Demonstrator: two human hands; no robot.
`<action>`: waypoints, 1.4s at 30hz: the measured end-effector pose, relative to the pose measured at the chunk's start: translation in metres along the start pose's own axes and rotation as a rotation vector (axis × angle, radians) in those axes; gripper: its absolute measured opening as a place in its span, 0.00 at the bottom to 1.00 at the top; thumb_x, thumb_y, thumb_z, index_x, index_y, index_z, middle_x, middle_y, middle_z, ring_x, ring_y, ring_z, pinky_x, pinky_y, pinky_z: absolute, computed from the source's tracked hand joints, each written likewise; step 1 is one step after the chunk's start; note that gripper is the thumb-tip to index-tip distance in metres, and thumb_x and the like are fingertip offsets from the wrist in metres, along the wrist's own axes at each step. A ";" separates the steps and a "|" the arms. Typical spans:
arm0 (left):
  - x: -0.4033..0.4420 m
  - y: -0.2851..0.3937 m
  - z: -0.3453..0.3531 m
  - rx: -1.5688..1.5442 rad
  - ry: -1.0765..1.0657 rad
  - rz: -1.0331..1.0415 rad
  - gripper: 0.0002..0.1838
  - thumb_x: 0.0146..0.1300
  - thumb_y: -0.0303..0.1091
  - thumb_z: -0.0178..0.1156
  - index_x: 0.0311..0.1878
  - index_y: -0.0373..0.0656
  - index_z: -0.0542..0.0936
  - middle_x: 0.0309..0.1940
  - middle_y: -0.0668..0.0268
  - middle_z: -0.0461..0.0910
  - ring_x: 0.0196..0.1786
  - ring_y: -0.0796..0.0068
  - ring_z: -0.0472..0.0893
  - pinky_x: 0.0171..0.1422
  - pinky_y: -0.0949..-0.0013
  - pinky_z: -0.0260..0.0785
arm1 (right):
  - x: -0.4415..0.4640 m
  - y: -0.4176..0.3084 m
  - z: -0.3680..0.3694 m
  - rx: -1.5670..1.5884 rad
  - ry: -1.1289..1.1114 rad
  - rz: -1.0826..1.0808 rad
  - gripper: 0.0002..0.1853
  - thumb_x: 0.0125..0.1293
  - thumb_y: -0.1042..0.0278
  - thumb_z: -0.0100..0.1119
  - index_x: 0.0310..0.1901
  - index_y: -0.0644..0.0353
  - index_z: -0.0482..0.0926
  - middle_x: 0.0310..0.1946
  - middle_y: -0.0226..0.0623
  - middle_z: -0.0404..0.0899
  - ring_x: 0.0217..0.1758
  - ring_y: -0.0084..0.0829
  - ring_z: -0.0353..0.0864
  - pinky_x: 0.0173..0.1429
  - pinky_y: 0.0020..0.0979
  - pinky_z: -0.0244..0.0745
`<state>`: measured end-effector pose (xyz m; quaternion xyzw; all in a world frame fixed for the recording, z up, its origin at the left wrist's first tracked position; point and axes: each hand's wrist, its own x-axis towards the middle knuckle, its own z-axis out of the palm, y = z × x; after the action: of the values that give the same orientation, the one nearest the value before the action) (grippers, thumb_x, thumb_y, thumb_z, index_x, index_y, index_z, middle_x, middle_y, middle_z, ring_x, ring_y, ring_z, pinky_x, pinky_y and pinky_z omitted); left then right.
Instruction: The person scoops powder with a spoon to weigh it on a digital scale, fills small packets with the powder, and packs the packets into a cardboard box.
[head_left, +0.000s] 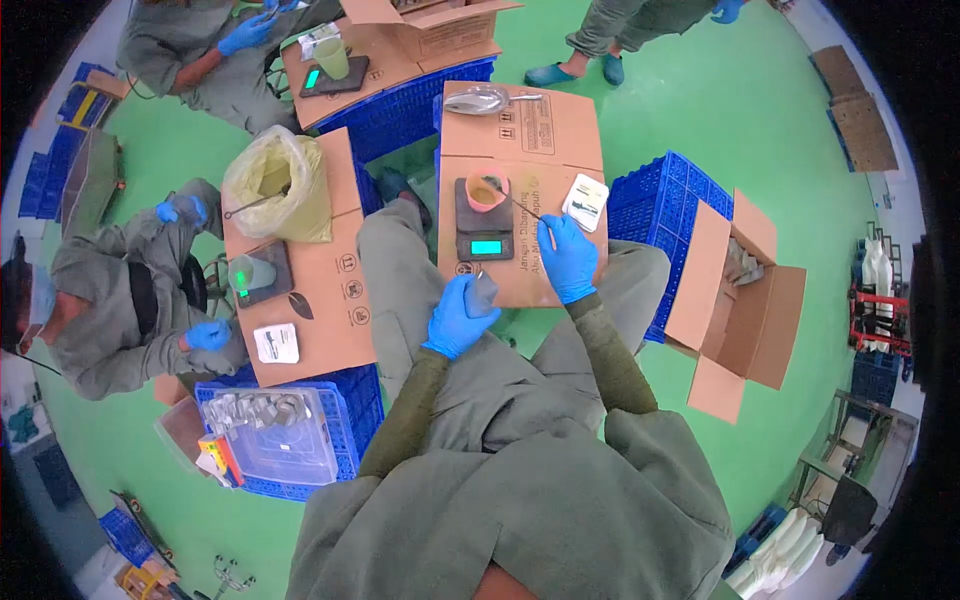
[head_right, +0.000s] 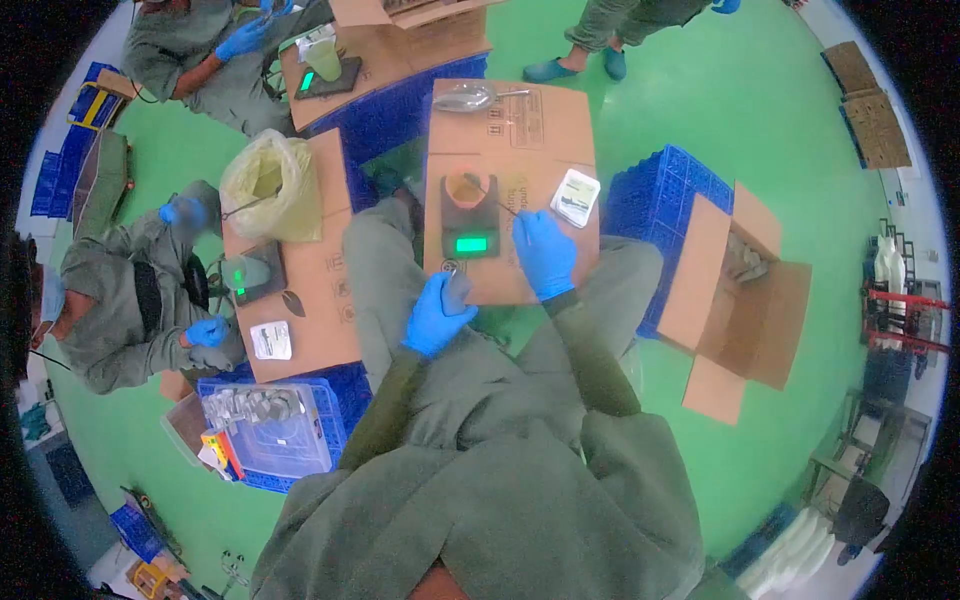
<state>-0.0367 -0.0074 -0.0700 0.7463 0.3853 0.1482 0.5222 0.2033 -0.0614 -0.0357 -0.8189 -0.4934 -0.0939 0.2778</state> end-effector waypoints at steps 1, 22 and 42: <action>0.001 -0.002 0.000 -0.003 0.008 0.007 0.40 0.52 0.47 0.76 0.64 0.40 0.70 0.56 0.50 0.76 0.58 0.50 0.80 0.63 0.54 0.74 | 0.002 0.001 0.001 0.091 0.041 0.036 0.09 0.74 0.58 0.57 0.44 0.53 0.81 0.35 0.38 0.80 0.36 0.39 0.84 0.38 0.37 0.79; 0.016 -0.024 0.008 -0.121 0.043 0.041 0.44 0.53 0.45 0.78 0.67 0.37 0.67 0.61 0.50 0.73 0.64 0.54 0.76 0.69 0.57 0.69 | -0.072 0.112 0.083 0.431 -0.102 0.769 0.13 0.71 0.63 0.59 0.42 0.66 0.84 0.34 0.41 0.83 0.39 0.29 0.79 0.46 0.34 0.74; 0.013 -0.004 0.024 0.181 -0.186 0.292 0.25 0.54 0.41 0.69 0.53 0.42 0.75 0.48 0.55 0.74 0.54 0.50 0.75 0.59 0.54 0.70 | -0.046 -0.043 -0.053 0.651 -0.668 0.059 0.16 0.57 0.60 0.66 0.45 0.58 0.87 0.44 0.44 0.84 0.50 0.49 0.82 0.56 0.44 0.77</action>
<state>-0.0154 -0.0133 -0.0856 0.8485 0.2349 0.1175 0.4593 0.1495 -0.1096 0.0039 -0.6882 -0.5361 0.3427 0.3487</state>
